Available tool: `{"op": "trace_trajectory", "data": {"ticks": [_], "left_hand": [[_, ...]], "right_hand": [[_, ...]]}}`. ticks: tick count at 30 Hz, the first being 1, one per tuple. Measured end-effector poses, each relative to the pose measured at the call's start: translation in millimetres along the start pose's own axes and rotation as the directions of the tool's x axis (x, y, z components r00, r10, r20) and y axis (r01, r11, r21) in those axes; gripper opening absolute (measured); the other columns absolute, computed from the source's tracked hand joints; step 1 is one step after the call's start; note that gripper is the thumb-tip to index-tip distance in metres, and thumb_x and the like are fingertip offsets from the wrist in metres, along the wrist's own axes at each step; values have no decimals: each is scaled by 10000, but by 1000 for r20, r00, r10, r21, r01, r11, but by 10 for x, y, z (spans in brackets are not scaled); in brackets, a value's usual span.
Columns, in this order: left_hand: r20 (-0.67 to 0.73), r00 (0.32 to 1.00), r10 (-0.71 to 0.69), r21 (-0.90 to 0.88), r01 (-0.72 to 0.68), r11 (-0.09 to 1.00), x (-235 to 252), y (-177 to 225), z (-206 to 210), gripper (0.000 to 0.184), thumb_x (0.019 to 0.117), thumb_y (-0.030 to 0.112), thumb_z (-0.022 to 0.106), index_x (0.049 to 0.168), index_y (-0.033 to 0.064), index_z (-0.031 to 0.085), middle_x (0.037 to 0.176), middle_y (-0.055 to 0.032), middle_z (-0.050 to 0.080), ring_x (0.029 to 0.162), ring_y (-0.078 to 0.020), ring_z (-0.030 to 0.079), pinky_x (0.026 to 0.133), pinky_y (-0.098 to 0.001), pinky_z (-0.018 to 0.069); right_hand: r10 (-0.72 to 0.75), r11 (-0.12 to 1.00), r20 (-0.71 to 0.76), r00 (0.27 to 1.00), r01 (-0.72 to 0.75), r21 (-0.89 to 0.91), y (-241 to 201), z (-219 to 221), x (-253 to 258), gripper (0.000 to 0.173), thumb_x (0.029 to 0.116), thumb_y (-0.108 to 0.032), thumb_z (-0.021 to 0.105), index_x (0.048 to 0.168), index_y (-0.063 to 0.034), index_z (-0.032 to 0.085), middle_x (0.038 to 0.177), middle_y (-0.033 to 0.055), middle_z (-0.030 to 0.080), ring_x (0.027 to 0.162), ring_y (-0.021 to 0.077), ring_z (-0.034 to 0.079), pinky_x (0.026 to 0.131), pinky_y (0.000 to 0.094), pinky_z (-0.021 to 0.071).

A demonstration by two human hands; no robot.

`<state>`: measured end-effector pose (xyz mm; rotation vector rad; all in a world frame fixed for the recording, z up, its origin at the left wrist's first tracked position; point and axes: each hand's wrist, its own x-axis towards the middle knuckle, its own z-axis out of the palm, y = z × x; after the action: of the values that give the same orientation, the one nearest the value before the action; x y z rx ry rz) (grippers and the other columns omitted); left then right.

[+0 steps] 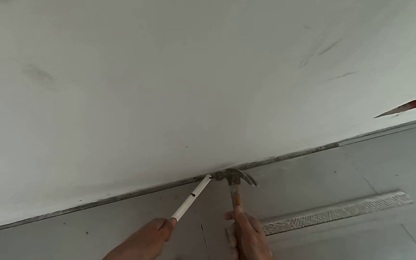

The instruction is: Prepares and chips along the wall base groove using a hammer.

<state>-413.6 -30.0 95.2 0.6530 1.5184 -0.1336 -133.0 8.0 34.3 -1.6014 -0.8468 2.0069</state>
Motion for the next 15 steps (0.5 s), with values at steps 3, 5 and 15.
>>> {"op": "trace_trajectory", "data": {"ticks": [3, 5, 15], "left_hand": [[0, 1000, -3, 30, 3, 1000, 15, -24, 5, 526, 1099, 555, 275, 1079, 107, 549, 665, -1, 423, 485, -124, 412, 460, -285, 391], [-10, 1000, -20, 60, 21, 998, 13, -29, 15, 541, 1094, 571, 270, 1079, 108, 551, 674, -6, 426, 493, -129, 416, 469, -293, 394], [-42, 999, -33, 196, 41, 980, -52, 108, -105, 581, 1090, 581, 266, 1141, 85, 563, 736, -44, 475, 548, -170, 463, 518, -344, 428]], "right_hand": [[-72, 997, -69, 995, 75, 34, 43, 67, -23, 579, 1118, -367, 197, 1164, 53, 592, 523, 48, 555, 392, 166, 567, 373, 341, 530], [42, 999, -22, 999, -41, 18, 8, 43, -10, 577, 1129, -387, 223, 1154, 48, 602, 528, 66, 542, 392, 176, 554, 373, 346, 520], [45, 999, 18, 999, -45, -7, -89, -4, 7, 575, 1126, -399, 234, 1209, 38, 599, 562, 72, 563, 419, 184, 571, 390, 352, 531]]}}
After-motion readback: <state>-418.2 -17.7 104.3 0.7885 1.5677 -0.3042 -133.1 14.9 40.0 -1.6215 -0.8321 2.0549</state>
